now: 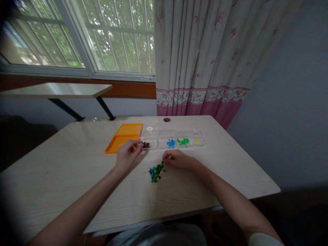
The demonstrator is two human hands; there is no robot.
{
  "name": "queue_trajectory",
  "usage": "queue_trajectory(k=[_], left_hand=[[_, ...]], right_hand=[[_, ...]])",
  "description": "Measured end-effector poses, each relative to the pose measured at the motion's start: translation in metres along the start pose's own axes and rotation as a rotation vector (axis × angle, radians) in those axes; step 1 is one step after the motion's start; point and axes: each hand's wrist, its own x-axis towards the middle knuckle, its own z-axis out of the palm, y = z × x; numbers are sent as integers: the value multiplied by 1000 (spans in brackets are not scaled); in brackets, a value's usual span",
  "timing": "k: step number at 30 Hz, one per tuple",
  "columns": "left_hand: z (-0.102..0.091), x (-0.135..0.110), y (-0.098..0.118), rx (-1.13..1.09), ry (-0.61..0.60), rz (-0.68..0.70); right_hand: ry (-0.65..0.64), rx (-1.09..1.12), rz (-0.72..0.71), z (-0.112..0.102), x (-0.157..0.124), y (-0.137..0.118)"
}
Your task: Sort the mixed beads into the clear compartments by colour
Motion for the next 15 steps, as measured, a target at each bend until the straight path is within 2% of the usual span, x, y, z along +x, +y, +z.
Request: queue_trajectory(k=[6, 11, 13, 15], left_hand=[[7, 5, -16, 129, -36, -125], [6, 4, -12, 108, -80, -120], [7, 0, -5, 29, -182, -60], [9, -6, 3, -54, -340, 31]], right_hand=[[42, 132, 62, 2, 2, -2], [113, 153, 111, 3, 4, 1], [152, 142, 127, 5, 5, 2], [195, 120, 123, 7, 5, 2]])
